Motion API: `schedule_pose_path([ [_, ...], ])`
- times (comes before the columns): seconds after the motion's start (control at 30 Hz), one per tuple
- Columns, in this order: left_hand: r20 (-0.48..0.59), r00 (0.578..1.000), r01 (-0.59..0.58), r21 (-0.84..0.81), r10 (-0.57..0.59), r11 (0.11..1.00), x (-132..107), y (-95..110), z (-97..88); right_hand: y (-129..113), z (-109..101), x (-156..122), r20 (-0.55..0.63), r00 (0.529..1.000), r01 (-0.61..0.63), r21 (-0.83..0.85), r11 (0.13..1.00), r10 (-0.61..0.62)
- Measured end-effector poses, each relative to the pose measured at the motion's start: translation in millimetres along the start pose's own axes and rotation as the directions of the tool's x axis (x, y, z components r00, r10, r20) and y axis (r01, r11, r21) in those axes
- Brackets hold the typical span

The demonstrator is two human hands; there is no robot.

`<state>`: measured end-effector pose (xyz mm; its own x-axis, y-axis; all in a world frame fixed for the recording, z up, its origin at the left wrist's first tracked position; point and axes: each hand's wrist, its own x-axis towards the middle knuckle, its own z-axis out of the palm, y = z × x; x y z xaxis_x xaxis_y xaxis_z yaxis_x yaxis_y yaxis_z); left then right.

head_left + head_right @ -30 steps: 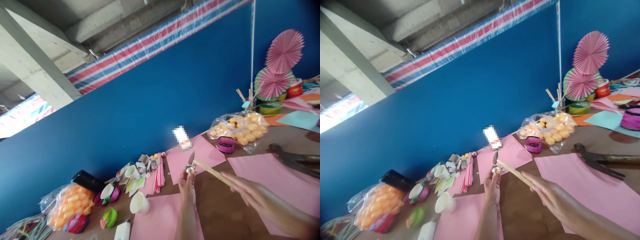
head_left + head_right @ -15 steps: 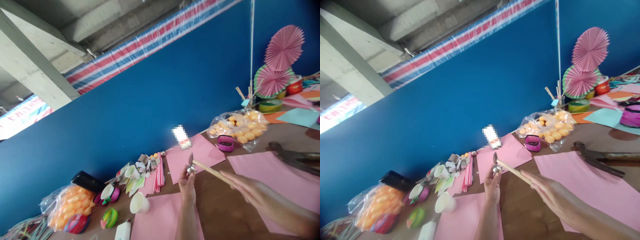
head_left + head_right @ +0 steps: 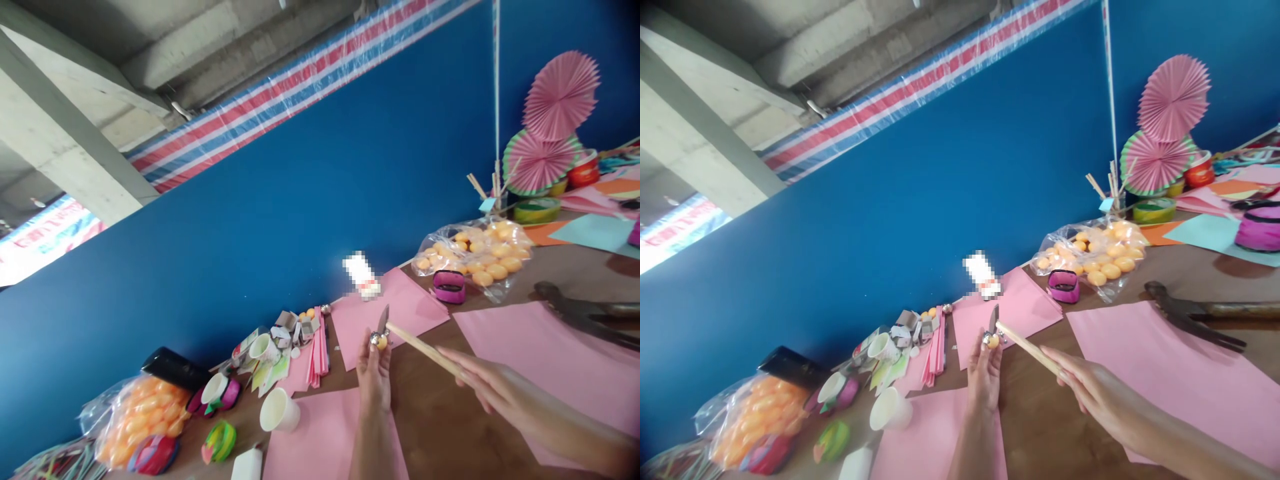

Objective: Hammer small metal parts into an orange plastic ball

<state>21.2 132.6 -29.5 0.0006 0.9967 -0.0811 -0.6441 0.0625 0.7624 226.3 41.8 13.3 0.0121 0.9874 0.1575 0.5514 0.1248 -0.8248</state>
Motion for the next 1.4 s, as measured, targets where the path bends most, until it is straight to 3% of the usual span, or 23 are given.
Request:
schedule_pose_path([
  [0.1,-0.002,1.000,0.008,-0.011,-0.008,1.000,0,0,-1.6,6,4,0,0.145,0.989,-0.028,0.112,0.993,0.011],
  [0.2,-0.014,1.000,0.002,-0.013,-0.002,1.000,1,-2,-3.4,7,5,-1,0.098,0.995,-0.014,0.127,0.992,0.001],
  [0.37,0.016,1.000,0.001,0.021,-0.001,1.000,2,-2,-3.4,0,5,-1,0.154,0.987,-0.063,0.130,0.990,0.043],
  [0.7,-0.024,0.999,-0.026,-0.039,0.025,0.999,4,-4,-5.4,-1,6,-2,0.137,0.990,-0.062,0.131,0.990,0.044],
  [0.9,-0.021,0.999,-0.030,-0.042,0.029,0.999,3,-3,-2.0,-7,7,-1,0.054,0.998,-0.035,0.150,0.988,0.027],
  [1.17,-0.032,0.999,-0.011,-0.056,0.009,0.998,2,-2,-1.5,-5,5,0,0.098,0.995,-0.023,0.120,0.992,0.011],
  [1.4,-0.033,0.999,0.006,-0.017,-0.007,1.000,0,-1,-0.1,-5,5,2,0.116,0.991,-0.086,0.170,0.982,0.067],
])
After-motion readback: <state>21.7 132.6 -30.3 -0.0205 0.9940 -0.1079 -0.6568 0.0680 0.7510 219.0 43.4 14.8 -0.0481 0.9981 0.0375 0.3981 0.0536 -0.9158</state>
